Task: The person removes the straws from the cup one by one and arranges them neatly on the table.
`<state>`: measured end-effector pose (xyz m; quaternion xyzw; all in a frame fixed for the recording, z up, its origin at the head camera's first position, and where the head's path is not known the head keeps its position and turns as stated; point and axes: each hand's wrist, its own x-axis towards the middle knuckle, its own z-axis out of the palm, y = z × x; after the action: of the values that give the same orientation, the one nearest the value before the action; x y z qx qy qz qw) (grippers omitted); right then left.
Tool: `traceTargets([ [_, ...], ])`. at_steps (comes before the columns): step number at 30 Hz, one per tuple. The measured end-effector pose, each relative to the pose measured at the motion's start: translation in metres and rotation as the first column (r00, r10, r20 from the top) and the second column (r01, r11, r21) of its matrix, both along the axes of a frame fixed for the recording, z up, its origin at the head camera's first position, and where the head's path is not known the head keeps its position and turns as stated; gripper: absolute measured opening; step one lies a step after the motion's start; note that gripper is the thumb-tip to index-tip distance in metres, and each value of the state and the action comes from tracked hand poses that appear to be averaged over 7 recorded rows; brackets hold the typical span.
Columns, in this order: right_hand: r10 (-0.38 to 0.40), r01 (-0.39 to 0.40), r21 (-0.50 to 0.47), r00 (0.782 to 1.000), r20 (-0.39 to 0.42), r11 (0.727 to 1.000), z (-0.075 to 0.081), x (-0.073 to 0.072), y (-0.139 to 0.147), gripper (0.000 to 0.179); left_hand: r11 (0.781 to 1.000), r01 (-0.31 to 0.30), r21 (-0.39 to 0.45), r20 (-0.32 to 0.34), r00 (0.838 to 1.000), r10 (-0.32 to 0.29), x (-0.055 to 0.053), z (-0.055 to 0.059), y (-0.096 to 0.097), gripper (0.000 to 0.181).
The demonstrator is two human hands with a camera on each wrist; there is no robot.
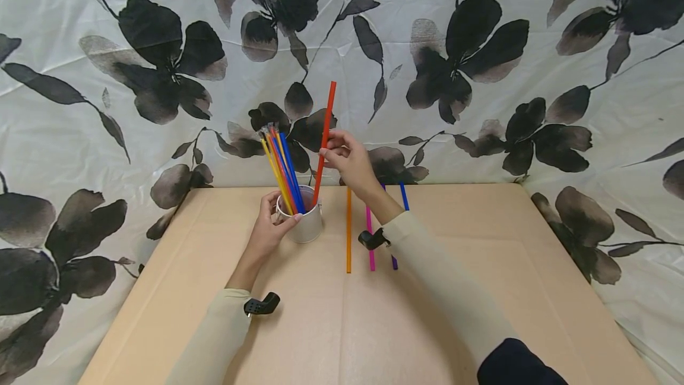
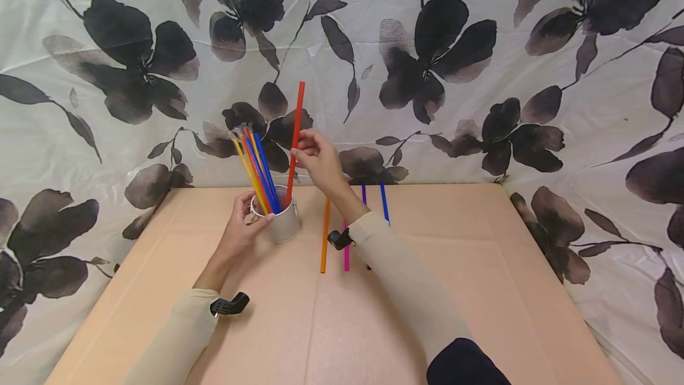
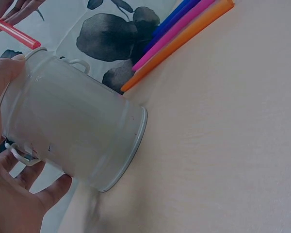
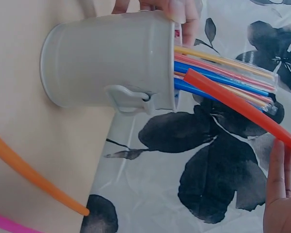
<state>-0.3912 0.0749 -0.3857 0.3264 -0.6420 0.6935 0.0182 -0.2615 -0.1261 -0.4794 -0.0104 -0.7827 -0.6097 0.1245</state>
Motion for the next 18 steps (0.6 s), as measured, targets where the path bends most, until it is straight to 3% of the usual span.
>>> traceTargets([
  [10, 0.014, -0.015, 0.050, 1.000, 0.019, 0.999, 0.004, -0.001, 0.018, 0.035, 1.000, -0.016, -0.009, 0.007, 1.000, 0.016, 0.001, 0.001, 0.002, 0.078],
  [18, 0.007, -0.019, 0.135, 0.996, 0.090, 0.991, 0.001, -0.003, 0.041, 0.034, 0.999, -0.023, -0.022, 0.010, 1.000, 0.023, 0.003, 0.003, 0.003, 0.078],
])
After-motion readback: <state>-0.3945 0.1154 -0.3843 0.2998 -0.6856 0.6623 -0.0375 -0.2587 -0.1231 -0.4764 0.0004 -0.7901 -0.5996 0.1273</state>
